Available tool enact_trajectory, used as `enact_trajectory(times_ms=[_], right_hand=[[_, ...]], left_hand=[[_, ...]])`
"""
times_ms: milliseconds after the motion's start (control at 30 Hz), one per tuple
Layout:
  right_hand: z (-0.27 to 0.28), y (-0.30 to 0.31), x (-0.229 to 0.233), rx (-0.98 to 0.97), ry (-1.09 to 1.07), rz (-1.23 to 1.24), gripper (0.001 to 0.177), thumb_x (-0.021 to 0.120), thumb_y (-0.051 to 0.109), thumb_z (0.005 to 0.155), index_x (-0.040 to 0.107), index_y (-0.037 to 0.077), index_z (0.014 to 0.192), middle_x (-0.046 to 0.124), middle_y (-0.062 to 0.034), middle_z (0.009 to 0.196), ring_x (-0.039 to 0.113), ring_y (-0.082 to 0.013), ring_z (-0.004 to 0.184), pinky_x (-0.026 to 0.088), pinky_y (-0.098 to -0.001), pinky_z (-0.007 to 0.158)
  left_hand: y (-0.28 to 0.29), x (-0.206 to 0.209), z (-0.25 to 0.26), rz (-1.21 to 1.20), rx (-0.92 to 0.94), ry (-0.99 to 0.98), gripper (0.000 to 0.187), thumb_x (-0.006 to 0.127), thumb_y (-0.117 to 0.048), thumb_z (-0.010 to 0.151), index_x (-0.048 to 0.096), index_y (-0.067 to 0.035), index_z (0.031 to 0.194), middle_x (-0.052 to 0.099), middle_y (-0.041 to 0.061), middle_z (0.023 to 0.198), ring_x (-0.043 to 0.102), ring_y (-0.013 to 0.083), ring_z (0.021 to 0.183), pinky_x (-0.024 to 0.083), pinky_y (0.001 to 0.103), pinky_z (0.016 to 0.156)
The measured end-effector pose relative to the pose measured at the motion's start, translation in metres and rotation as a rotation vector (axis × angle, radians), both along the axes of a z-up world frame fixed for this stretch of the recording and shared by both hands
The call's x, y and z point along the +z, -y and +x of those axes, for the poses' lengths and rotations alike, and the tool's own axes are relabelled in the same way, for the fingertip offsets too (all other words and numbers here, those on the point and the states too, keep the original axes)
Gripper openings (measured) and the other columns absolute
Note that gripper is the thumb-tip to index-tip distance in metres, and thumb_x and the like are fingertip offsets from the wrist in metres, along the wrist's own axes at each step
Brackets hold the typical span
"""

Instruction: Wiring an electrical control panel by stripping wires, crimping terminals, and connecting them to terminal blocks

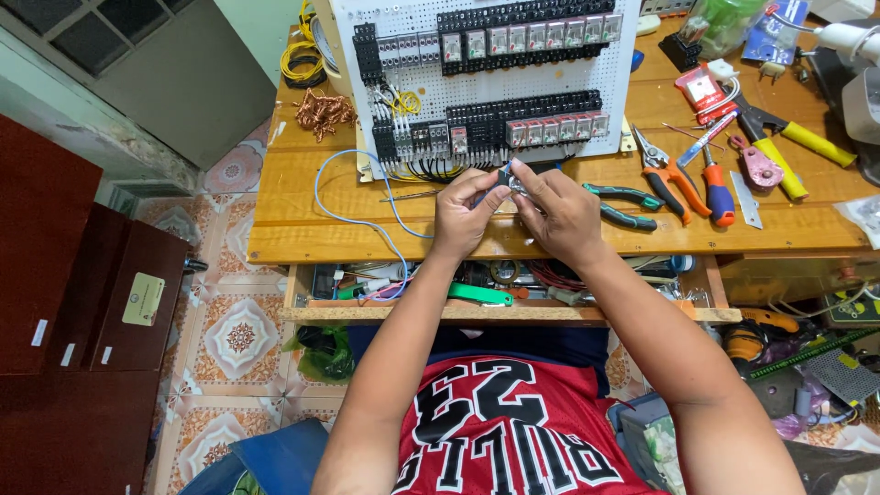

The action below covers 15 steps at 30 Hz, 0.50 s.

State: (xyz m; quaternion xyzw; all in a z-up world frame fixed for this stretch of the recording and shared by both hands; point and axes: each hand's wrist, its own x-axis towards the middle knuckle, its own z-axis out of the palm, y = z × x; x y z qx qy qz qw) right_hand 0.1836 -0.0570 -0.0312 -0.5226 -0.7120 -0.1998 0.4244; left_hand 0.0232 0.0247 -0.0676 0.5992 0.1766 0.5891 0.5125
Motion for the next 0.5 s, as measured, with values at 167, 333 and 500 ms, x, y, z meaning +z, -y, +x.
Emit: enact_trajectory(times_ms=[167,333,500], right_hand=[[-0.0014,0.0012,0.0038,0.001,-0.001,-0.006,0.044,0.067,0.028,0.1,0.068,0.023,0.143,0.062,-0.0026,0.085,0.066,-0.0268,0.069,0.053,-0.0408,0.056],[-0.0001,0.0018,0.0018,-0.003,-0.006,-0.015,0.044,0.068,0.027,0.099,0.069,0.023,0.143,0.063,-0.0013,0.085,0.066,-0.0254,0.069,0.054,-0.0398,0.056],[-0.0015,0.0005,0.0027,0.002,-0.018,-0.003,0.043,0.068,0.028,0.099,0.069,0.024,0.142,0.063,-0.0014,0.084,0.066,-0.0257,0.069,0.054,-0.0395,0.056]], left_hand=[[0.0009,0.0055,-0.0022,0.018,0.003,-0.004,0.022,0.083,-0.004,0.088,0.079,-0.004,0.11,0.067,0.006,0.083,0.054,0.0014,0.071,0.045,0.019,0.056],[0.001,0.007,-0.0029,0.041,0.016,-0.023,0.021,0.084,-0.004,0.087,0.079,-0.005,0.108,0.068,0.006,0.083,0.054,0.0006,0.07,0.045,0.019,0.056],[0.0006,0.0039,-0.0013,0.001,0.0,0.004,0.025,0.084,-0.004,0.088,0.078,-0.003,0.111,0.068,0.006,0.083,0.054,0.0008,0.071,0.048,0.02,0.058]])
